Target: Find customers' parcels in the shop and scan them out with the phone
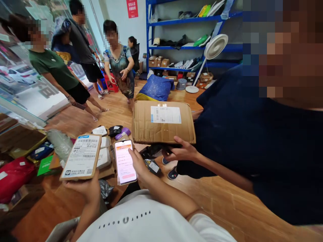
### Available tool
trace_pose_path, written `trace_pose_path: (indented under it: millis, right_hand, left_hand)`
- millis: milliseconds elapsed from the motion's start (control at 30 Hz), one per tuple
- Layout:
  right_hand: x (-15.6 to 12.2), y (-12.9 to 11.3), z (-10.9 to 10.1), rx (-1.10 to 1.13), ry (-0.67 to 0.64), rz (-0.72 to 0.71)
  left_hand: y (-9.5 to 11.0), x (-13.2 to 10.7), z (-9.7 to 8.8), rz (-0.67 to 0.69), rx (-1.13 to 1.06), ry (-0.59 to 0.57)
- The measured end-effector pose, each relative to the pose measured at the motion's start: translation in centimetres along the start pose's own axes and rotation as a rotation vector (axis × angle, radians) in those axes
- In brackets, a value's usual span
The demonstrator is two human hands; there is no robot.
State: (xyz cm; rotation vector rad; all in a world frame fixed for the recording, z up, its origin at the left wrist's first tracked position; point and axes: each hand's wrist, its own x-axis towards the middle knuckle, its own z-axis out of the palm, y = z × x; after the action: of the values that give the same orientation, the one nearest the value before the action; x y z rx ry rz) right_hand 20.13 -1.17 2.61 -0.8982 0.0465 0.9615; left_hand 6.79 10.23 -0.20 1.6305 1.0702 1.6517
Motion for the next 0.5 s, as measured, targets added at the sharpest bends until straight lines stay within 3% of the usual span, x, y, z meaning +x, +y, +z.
trace_pose_path:
  millis: [100, 333, 500]
  right_hand:
    - [3.5, 0.1, 2.1, 0.002, 0.002, -0.028]
    - [11.3, 0.3, 7.6, -0.014, 0.089, -0.027]
    - [15.4, -0.1, 10.8, -0.001, 0.147, -0.089]
  left_hand:
    - [-2.1, 3.5, 2.7, 0.001, -0.099, 0.035]
    - [-7.7, 12.2, 9.0, -0.322, -0.298, -0.077]
    - [-9.4, 17.7, 13.6, -0.309, -0.322, -0.147]
